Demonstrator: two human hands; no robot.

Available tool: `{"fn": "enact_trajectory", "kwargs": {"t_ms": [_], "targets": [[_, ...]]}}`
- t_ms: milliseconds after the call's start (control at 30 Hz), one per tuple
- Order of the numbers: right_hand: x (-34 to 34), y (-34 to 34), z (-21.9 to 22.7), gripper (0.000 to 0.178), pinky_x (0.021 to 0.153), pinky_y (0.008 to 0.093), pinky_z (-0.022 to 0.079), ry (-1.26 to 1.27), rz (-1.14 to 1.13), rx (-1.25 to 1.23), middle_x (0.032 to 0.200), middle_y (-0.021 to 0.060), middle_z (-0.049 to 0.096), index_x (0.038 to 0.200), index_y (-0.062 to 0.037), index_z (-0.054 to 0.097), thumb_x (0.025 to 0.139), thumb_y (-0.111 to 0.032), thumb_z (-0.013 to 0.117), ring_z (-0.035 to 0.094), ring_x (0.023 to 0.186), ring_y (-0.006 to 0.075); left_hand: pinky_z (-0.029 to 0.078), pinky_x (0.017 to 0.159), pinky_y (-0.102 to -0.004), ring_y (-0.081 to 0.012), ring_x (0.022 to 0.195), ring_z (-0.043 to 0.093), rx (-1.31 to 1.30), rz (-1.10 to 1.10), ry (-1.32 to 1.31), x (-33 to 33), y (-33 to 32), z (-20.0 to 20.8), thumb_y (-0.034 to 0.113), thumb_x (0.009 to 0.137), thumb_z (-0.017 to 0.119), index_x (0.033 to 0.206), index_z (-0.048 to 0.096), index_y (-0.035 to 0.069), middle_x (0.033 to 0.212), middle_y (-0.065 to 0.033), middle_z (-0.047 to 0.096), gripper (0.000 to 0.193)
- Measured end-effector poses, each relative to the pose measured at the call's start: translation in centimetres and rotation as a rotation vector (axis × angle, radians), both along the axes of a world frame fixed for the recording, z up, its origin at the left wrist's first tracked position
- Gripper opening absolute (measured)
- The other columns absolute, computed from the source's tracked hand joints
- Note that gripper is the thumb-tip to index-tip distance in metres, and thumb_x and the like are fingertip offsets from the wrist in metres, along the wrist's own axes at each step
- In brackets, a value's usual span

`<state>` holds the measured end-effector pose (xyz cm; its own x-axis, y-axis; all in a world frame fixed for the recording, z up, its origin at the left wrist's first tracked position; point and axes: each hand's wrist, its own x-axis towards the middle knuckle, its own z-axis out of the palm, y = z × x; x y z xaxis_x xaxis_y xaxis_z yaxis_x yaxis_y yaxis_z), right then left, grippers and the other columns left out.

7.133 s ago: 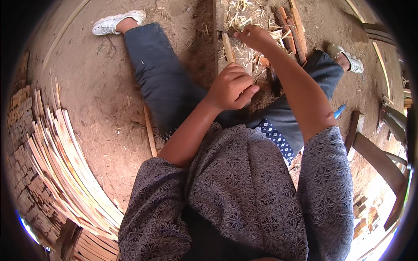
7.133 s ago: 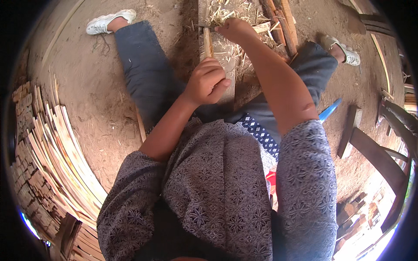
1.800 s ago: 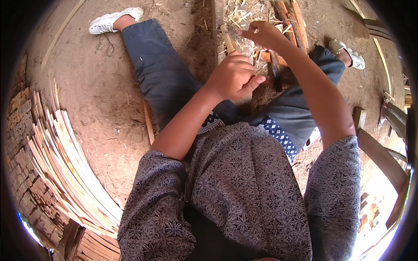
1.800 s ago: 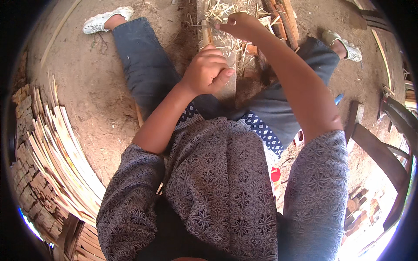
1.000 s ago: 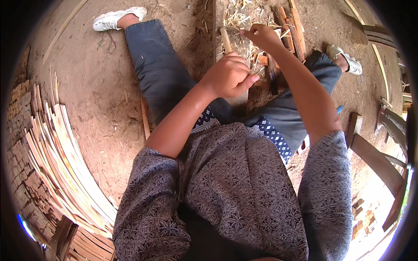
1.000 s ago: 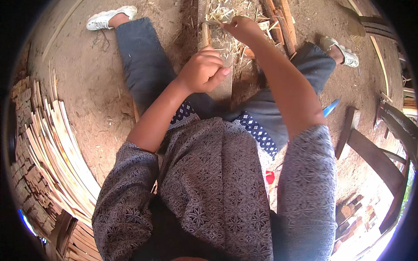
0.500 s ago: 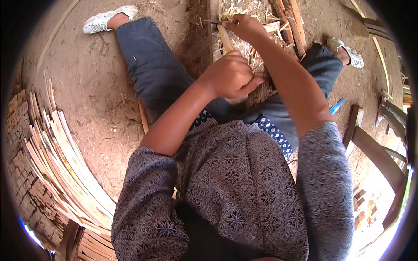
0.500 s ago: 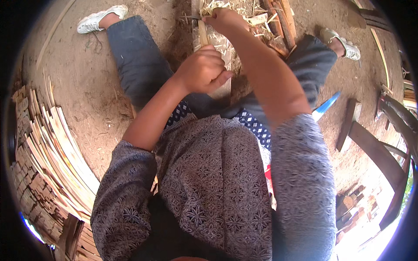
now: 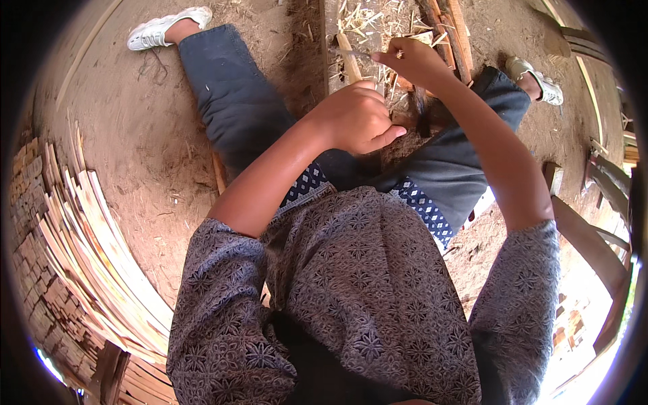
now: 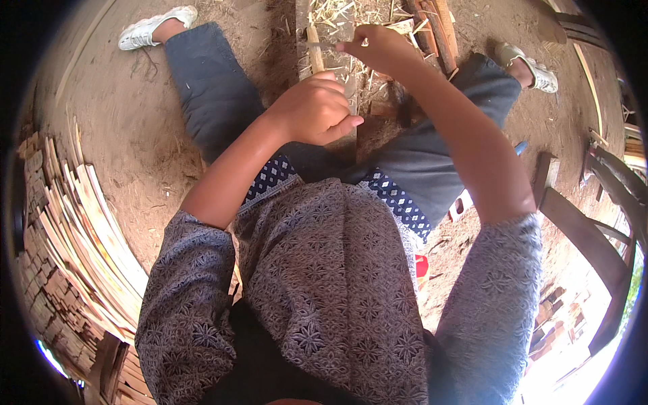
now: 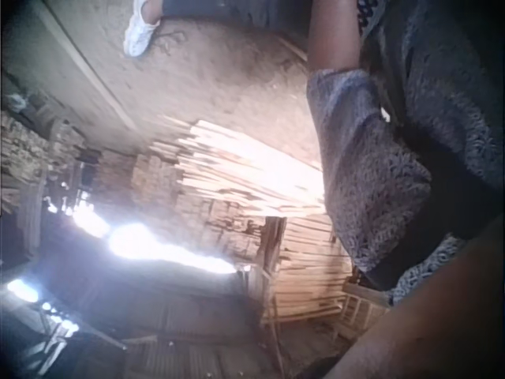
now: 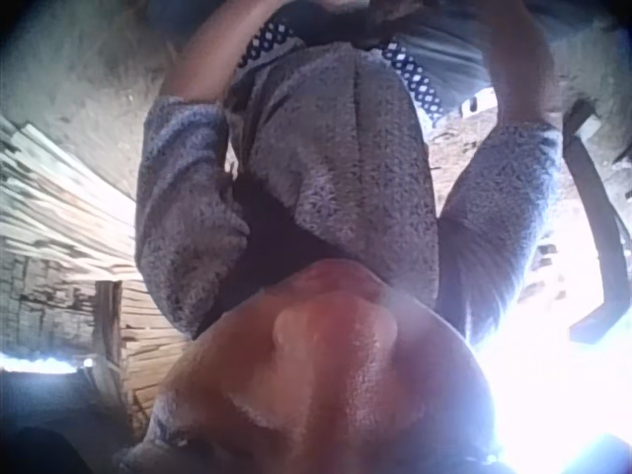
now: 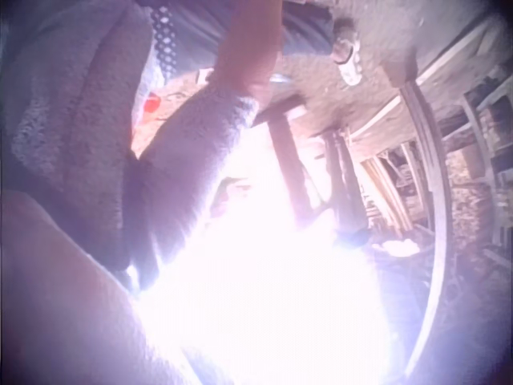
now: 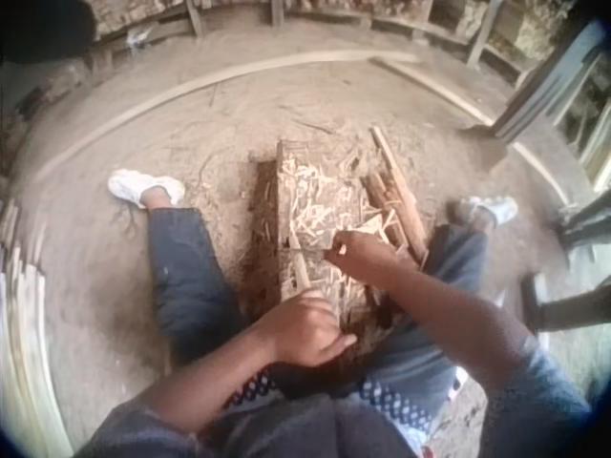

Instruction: The person sits on the ground and uses a knife to shave and shape a small piece of wood. They repeatedly scrape the surface to remove thin shavings, gradually refining the wood's shape.

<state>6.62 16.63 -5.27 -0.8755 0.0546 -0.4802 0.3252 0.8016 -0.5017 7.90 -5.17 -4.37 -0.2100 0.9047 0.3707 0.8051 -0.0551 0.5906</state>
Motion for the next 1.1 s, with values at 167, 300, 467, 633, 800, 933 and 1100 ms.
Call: {"fn": "enact_trajectory", "kwargs": {"t_ms": [167, 300, 467, 633, 800, 933, 1100], "targets": [[-5.1, -0.7, -4.0, 0.062, 0.073, 0.0454, 0.055, 0.13, -0.007, 0.219, 0.077, 0.0116, 0.068, 0.102, -0.0094, 0.07, 0.089, -0.07, 0.065, 0.07, 0.076, 0.0253, 0.048, 0.077, -0.0384, -0.0272, 0.062, 0.059, -0.03, -0.045, -0.023, -0.3, 0.6, 1.0, 0.028, 0.095, 0.065, 0.05, 0.059, 0.01, 0.055, -0.0059, 0.058, 0.049], [-4.7, -0.5, -4.3, 0.061, 0.079, 0.044, 0.056, 0.039, 0.001, 0.136, 0.085, 0.0116, 0.072, 0.103, -0.0101, 0.072, 0.09, -0.069, 0.064, 0.072, 0.083, 0.0269, 0.047, 0.07, -0.0405, -0.029, 0.062, 0.058, 0.086, -0.016, -0.085, 0.2, 0.4, 0.3, 0.027, 0.093, 0.066, 0.058, 0.057, 0.009, 0.062, -0.0072, 0.056, 0.04], [-2.2, 0.5, -2.2, 0.061, 0.072, 0.0404, 0.054, 0.004, -0.07, 0.008, 0.073, 0.0111, 0.068, 0.096, -0.0077, 0.07, 0.088, -0.069, 0.067, 0.071, 0.073, 0.0243, 0.047, 0.064, -0.0419, -0.0306, 0.061, 0.057, 0.078, -0.042, -0.081, -0.5, 0.8, 0.3, 0.024, 0.09, 0.066, 0.062, 0.055, 0.008, 0.064, -0.007, 0.055, 0.034], [0.6, 1.0, -0.8, 0.061, 0.058, 0.0367, 0.054, 0.079, -0.013, -0.016, 0.065, 0.0087, 0.064, 0.1, -0.0074, 0.069, 0.089, -0.067, 0.068, 0.066, 0.055, 0.0205, 0.047, 0.06, -0.0427, -0.0313, 0.059, 0.057, 0.093, -0.06, -0.085, -0.4, 1.1, 0.0, 0.022, 0.087, 0.066, 0.062, 0.055, 0.008, 0.062, -0.007, 0.054, 0.031], [-1.4, 0.5, -3.2, 0.064, 0.069, 0.0422, 0.057, 0.066, -0.043, 0.093, 0.078, 0.0112, 0.071, 0.108, -0.0088, 0.071, 0.089, -0.07, 0.064, 0.071, 0.069, 0.0236, 0.047, 0.059, -0.0426, -0.0311, 0.057, 0.056, 0.134, -0.013, -0.091, -0.5, 1.7, 0.6, 0.02, 0.086, 0.066, 0.061, 0.053, 0.007, 0.061, -0.0073, 0.053, 0.031], [-3.4, -2.2, -5.0, 0.064, 0.077, 0.0447, 0.056, 0.124, -0.086, 0.105, 0.085, 0.0138, 0.073, 0.11, -0.0081, 0.072, 0.091, -0.069, 0.062, 0.072, 0.08, 0.029, 0.048, 0.06, -0.0437, -0.0314, 0.057, 0.057, 0.086, -0.011, -0.12, -1.1, 2.2, 1.2, 0.019, 0.085, 0.067, 0.061, 0.054, 0.007, 0.061, -0.0081, 0.054, 0.03], [-3.9, -0.4, -5.3, 0.06, 0.072, 0.0412, 0.057, -0.034, -0.195, -0.048, 0.079, 0.0091, 0.072, 0.109, -0.0077, 0.072, 0.091, -0.065, 0.065, 0.071, 0.072, 0.0218, 0.048, 0.061, -0.0438, -0.0314, 0.059, 0.058, 0.109, 0.015, -0.129, -0.7, 1.4, 1.3, 0.021, 0.084, 0.069, 0.058, 0.05, 0.007, 0.06, -0.0093, 0.053, 0.035]]}}
